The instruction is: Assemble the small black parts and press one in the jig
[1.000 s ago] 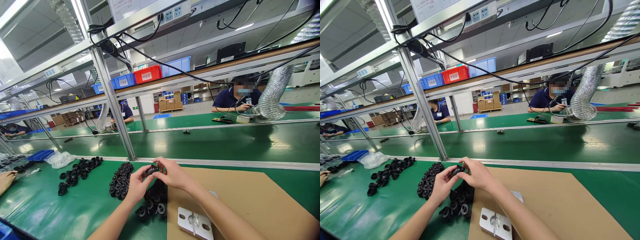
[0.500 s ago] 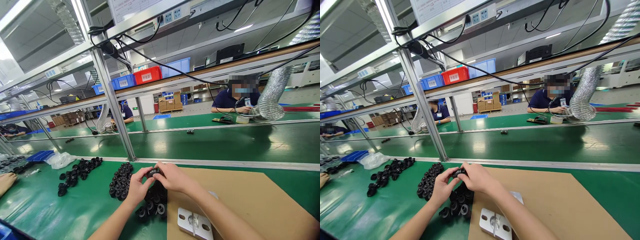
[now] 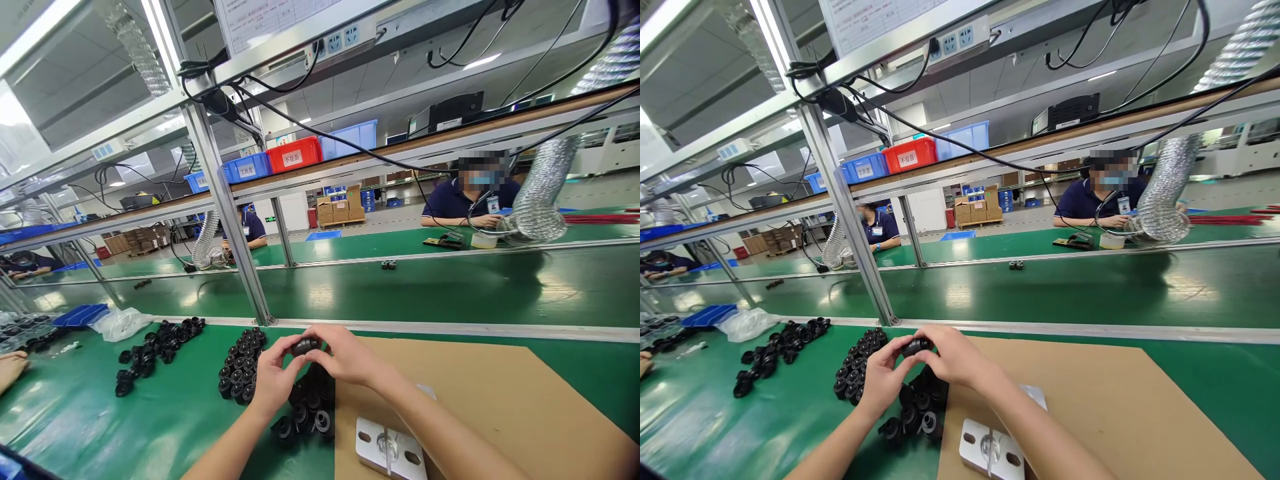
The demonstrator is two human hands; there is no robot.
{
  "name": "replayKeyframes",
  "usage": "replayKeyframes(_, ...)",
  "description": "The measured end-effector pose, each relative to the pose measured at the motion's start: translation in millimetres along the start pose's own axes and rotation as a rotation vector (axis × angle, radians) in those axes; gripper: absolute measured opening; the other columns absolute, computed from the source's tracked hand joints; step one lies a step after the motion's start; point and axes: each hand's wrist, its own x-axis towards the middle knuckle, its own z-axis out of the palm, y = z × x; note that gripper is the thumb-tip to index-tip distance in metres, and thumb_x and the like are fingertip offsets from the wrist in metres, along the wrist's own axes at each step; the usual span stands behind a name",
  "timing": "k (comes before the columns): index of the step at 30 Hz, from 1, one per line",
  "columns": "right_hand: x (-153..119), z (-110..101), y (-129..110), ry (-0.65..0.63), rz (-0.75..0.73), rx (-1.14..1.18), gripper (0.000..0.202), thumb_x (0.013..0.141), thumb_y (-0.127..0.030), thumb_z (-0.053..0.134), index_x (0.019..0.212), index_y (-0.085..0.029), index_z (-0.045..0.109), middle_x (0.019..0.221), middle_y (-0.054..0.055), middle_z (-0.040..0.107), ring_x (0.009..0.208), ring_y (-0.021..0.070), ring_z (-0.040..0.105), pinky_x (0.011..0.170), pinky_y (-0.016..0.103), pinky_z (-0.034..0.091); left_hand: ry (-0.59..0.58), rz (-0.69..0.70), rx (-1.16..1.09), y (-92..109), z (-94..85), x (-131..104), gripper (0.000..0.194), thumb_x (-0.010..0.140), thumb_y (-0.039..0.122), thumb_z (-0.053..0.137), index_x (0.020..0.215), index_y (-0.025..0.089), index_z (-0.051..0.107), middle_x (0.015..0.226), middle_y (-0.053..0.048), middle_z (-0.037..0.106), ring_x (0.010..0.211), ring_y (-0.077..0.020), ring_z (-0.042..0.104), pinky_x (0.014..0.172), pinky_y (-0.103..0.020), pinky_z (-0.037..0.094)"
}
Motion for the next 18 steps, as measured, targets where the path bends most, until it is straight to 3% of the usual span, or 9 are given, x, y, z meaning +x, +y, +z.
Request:
replayKeyframes(3, 1.3, 9.1, 2.0, 0.027, 0.095, 0.107, 0.013, 0.093, -0.024, 0.070, 0.106, -0.024, 0.070, 0.092, 0.002, 0.074, 0.081, 0.0199, 0.065, 0.070, 0.029, 0.045, 0.014, 0.123, 0.064, 3.9, -0.3, -0.5, 0.028, 0.089, 0.028, 0.081, 0.116, 0.025, 0.078, 0.111, -0.007, 0.079, 0.102, -0.0255, 0.075, 0.094, -0.038, 0.062)
replayKeyframes(5, 3.3, 15.8, 3.4, 0.021, 0.230, 0.231, 0.010, 0.093, -0.029, 0.069, 0.100, -0.022, 0.068, 0.081, 0.001, 0.072, 0.071, 0.0180, 0.064, 0.062, 0.027, 0.043, 0.014, 0.205, 0.114, 4.6, -1.4, 0.5, 0.029, 0.089, 0.023, 0.081, 0.118, 0.027, 0.078, 0.112, -0.007, 0.080, 0.103, -0.0256, 0.074, 0.094, -0.039, 0.061)
replayKeyframes(8, 7.8, 25.2, 6.8, -0.053, 0.449, 0.424, 0.032, 0.099, -0.049, 0.058, 0.088, -0.019, 0.061, 0.067, 0.002, 0.068, 0.054, 0.0161, 0.060, 0.051, 0.025, 0.043, 0.010, 0.296, 0.182, 4.6, -3.0, 1.5, 0.031, 0.090, 0.017, 0.078, 0.118, 0.029, 0.078, 0.113, -0.006, 0.080, 0.105, -0.0259, 0.074, 0.096, -0.041, 0.061)
replayKeyframes(10, 10.4, 27.1, 9.5, -0.107, 0.494, 0.461, 0.049, 0.104, -0.060, 0.044, 0.082, -0.019, 0.059, 0.064, 0.005, 0.068, 0.049, 0.0161, 0.058, 0.047, 0.026, 0.044, 0.003, 0.302, 0.183, 4.4, -3.1, 1.1, 0.028, 0.090, 0.017, 0.077, 0.116, 0.029, 0.079, 0.114, -0.006, 0.080, 0.106, -0.0259, 0.073, 0.097, -0.042, 0.060)
replayKeyframes(12, 11.0, 23.0, 10.9, -0.086, 0.482, 0.439, 0.057, 0.106, -0.063, 0.033, 0.083, -0.018, 0.059, 0.066, 0.005, 0.067, 0.050, 0.0165, 0.059, 0.048, 0.027, 0.045, 0.017, 0.224, 0.138, 3.8, -2.4, 0.2, 0.026, 0.089, 0.021, 0.079, 0.115, 0.027, 0.079, 0.114, -0.006, 0.080, 0.106, -0.0259, 0.074, 0.098, -0.041, 0.060)
replayKeyframes(14, 9.2, 13.2, 9.5, -0.002, 0.426, 0.378, 0.051, 0.109, -0.058, 0.032, 0.095, -0.019, 0.062, 0.076, 0.005, 0.069, 0.061, 0.0168, 0.062, 0.057, 0.027, 0.048, 0.048, 0.081, 0.058, 2.9, -1.2, -0.1, 0.029, 0.088, 0.027, 0.080, 0.117, 0.023, 0.078, 0.113, -0.008, 0.080, 0.104, -0.0259, 0.075, 0.095, -0.039, 0.062)
replayKeyframes(16, 5.5, 1.5, 5.5, 0.050, 0.293, 0.280, 0.032, 0.107, -0.046, 0.044, 0.116, -0.022, 0.064, 0.096, 0.004, 0.072, 0.077, 0.0174, 0.065, 0.068, 0.028, 0.049, 0.065, -0.043, -0.034, 2.0, -0.2, 0.6, 0.034, 0.089, 0.034, 0.080, 0.119, 0.018, 0.077, 0.112, -0.011, 0.080, 0.101, -0.0263, 0.076, 0.091, -0.037, 0.063)
replayKeyframes(18, 1.9, -6.7, 1.0, 0.026, 0.122, 0.167, 0.033, 0.099, -0.032, 0.058, 0.132, -0.028, 0.062, 0.115, 0.004, 0.071, 0.089, 0.0187, 0.064, 0.073, 0.028, 0.049, 0.055, -0.098, -0.105, 1.4, 0.4, 1.6, 0.039, 0.089, 0.038, 0.080, 0.120, 0.015, 0.076, 0.112, -0.013, 0.080, 0.102, -0.0274, 0.077, 0.090, -0.036, 0.064)
